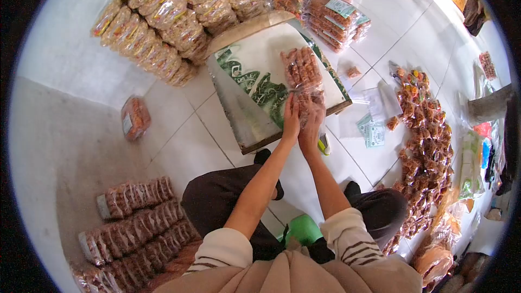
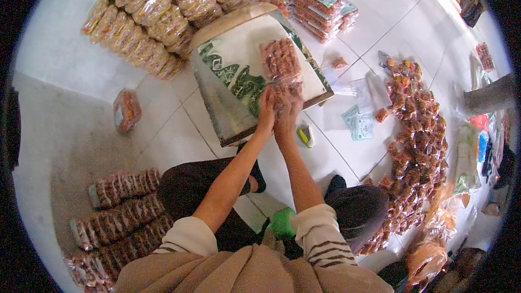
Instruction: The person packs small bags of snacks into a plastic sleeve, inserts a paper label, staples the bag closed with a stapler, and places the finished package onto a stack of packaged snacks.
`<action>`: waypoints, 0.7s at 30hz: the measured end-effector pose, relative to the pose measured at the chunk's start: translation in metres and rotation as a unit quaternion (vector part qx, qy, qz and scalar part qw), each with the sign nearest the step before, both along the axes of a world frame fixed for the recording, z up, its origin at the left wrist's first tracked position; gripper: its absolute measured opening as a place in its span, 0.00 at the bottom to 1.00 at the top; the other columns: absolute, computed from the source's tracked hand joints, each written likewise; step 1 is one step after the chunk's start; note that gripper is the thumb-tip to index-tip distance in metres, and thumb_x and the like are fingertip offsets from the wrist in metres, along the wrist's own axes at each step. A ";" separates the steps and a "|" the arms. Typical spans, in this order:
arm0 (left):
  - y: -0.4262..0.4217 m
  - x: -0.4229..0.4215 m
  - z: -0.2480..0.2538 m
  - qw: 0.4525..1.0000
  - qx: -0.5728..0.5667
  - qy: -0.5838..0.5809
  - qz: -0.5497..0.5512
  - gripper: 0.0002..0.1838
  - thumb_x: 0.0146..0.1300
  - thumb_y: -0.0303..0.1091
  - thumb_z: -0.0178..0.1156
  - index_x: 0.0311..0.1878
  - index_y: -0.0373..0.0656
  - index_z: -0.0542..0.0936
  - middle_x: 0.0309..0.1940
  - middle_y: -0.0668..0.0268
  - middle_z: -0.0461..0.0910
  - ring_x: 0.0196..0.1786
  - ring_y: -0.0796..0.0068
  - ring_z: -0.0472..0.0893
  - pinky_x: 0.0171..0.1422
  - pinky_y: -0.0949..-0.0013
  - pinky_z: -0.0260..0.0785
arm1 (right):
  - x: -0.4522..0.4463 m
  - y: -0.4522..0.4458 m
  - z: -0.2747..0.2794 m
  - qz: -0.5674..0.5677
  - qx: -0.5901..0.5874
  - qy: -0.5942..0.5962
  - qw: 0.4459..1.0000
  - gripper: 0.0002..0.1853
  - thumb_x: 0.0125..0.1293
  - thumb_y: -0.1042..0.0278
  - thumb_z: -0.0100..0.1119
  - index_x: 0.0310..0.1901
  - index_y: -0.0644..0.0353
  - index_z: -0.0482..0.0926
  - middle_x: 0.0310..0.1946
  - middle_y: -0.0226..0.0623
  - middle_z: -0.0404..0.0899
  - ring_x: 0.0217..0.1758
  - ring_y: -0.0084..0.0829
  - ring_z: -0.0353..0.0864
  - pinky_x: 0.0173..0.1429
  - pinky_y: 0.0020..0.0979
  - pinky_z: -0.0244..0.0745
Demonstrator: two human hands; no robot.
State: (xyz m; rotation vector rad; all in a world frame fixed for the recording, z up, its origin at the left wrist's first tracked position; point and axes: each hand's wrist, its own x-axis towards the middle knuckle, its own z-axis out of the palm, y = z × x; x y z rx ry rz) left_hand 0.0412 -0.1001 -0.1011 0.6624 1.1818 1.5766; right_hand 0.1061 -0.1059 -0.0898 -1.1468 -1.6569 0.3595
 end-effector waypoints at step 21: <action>-0.038 -0.009 -0.013 0.973 -0.032 0.214 0.086 0.09 0.61 0.35 0.54 0.35 0.39 0.74 0.27 0.68 0.74 0.31 0.83 0.71 0.36 0.77 0.65 | -0.008 0.000 -0.011 0.028 -0.094 0.106 0.989 0.14 0.48 0.77 0.56 0.39 0.63 0.70 0.35 0.44 0.69 0.38 0.43 0.70 0.43 0.37 0.65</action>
